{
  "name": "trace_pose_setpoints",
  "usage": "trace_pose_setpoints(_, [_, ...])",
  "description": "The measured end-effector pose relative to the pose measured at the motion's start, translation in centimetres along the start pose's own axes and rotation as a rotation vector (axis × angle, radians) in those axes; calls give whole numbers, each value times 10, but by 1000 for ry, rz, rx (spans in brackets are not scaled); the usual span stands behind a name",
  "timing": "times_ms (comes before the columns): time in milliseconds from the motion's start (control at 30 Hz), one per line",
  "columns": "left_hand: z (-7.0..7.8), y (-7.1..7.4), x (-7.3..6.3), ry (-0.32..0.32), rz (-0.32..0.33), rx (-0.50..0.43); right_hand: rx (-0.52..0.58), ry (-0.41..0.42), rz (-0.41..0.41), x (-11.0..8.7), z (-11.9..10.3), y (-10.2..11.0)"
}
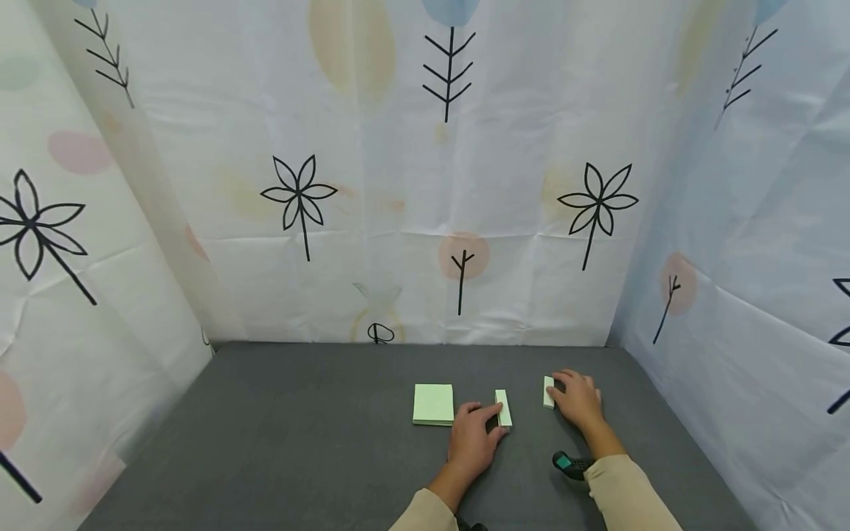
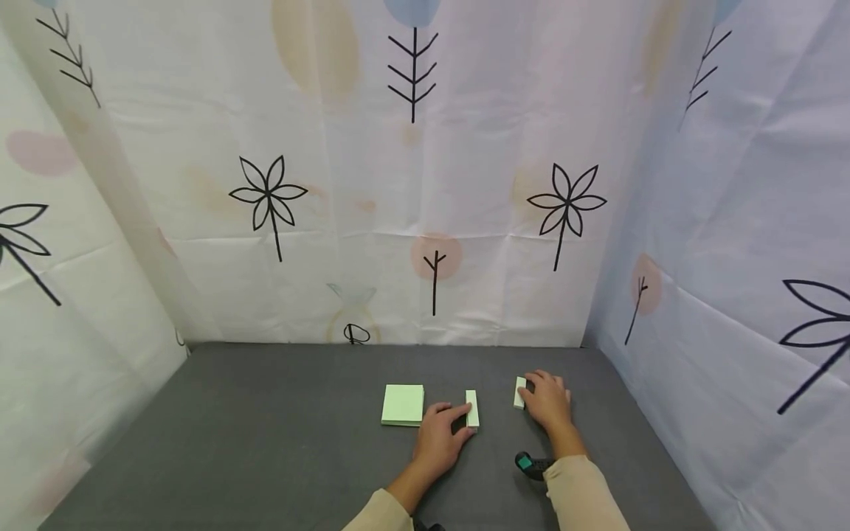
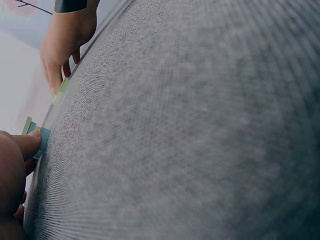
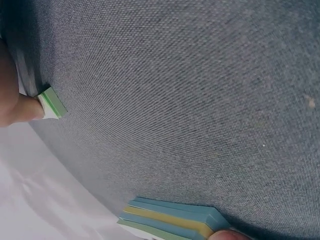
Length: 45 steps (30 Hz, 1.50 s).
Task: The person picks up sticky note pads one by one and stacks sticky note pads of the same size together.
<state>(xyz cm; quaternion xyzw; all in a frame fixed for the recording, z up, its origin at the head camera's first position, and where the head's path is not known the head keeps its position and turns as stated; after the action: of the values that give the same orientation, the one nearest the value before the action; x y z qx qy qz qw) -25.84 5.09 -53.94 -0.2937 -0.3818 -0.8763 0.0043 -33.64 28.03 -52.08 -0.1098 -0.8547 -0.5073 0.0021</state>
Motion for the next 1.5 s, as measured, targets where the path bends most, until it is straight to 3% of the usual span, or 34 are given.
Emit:
trace_pose_setpoints(400, [1,-1,0,-12,10,-1,224,-70,80,-11,-5,3])
trace_pose_setpoints(633, [1,-1,-1,-22,26,2,361,-58,86,-19,-15,3])
trace_pose_setpoints(800, [0,-3,0,23,4,2,481,-71,30,-19,-28,3])
trace_pose_setpoints(967, [-1,-4,0,27,3,17,646,-120,-62,-20,-44,0])
trace_pose_setpoints(1133, [-1,-5,2,29,1,17,743,-145,-128,-23,-58,-7])
trace_pose_setpoints(1500, [-2,-5,1,34,-12,9,762,-133,-153,-27,-66,-29])
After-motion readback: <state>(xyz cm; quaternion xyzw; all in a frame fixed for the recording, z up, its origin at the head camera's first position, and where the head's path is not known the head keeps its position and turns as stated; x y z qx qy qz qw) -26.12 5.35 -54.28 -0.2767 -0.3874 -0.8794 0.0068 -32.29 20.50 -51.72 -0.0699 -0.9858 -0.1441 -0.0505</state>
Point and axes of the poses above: each hand's wrist, its own x-axis towards the middle knuckle, its own y-axis out of the back of the hand, z = x × y, the point moved 1 cm from there along x, towards the middle knuckle, and after that the axes turned 12 degrees about -y, right-handed, at the moved point
